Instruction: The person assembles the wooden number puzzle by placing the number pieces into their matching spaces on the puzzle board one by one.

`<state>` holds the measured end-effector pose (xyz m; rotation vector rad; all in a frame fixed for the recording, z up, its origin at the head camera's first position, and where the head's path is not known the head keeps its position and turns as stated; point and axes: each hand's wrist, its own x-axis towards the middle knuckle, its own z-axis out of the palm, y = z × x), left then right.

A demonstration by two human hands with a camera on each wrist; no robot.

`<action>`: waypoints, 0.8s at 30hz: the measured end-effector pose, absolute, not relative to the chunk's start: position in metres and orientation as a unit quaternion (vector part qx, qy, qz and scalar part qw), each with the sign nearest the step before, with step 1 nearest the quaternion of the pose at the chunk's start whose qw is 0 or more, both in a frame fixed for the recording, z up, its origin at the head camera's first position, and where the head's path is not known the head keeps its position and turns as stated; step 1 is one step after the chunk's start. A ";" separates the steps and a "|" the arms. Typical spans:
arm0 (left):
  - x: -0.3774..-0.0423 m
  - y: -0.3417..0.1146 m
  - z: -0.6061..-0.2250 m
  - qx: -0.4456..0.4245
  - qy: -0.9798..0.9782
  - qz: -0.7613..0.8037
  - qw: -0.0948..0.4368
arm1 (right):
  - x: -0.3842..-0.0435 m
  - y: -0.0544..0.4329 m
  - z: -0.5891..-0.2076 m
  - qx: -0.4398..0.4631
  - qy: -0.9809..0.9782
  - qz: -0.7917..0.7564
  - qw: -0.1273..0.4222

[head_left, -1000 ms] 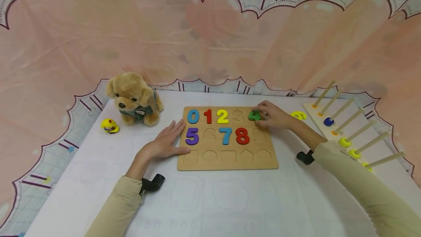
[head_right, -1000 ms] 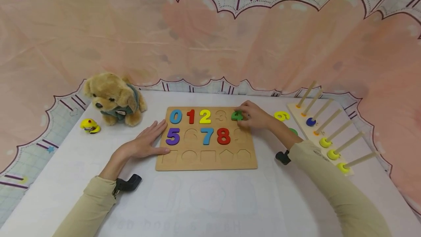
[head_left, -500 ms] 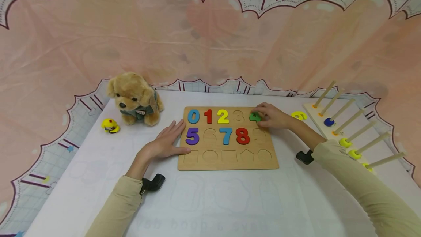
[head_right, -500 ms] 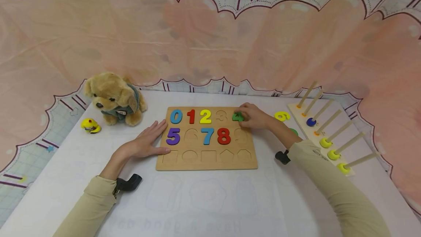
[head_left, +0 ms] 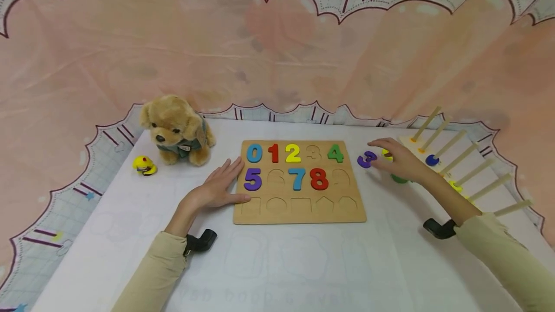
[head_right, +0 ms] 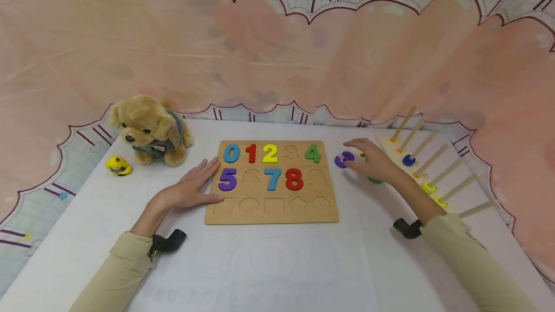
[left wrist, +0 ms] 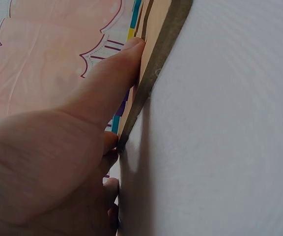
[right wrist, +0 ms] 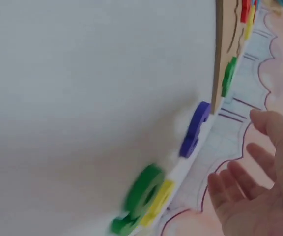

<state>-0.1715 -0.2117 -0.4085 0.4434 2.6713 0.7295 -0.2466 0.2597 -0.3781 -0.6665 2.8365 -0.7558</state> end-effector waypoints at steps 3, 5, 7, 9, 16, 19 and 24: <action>-0.171 -0.213 -0.408 0.155 0.939 0.257 0.167 | -0.228 0.277 -0.379 -0.214 0.946 -0.242 0.035; -0.171 -0.214 -0.408 0.156 0.939 0.256 0.165 | -0.217 0.287 -0.382 -0.215 0.947 -0.239 0.005; -0.172 -0.215 -0.409 0.156 0.940 0.256 0.163 | -0.207 0.295 -0.382 -0.212 0.949 -0.234 -0.011; -0.172 -0.216 -0.410 0.155 0.940 0.256 0.164 | -0.201 0.302 -0.382 -0.215 0.949 -0.228 -0.024; -0.172 -0.216 -0.412 0.158 0.940 0.256 0.162 | -0.190 0.312 -0.383 -0.192 0.955 -0.227 0.004; -0.172 -0.215 -0.412 0.161 0.939 0.257 0.160 | -0.187 0.313 -0.384 -0.176 0.959 -0.223 0.022; -0.173 -0.214 -0.412 0.165 0.938 0.258 0.160 | -0.186 0.313 -0.387 -0.174 0.961 -0.215 0.019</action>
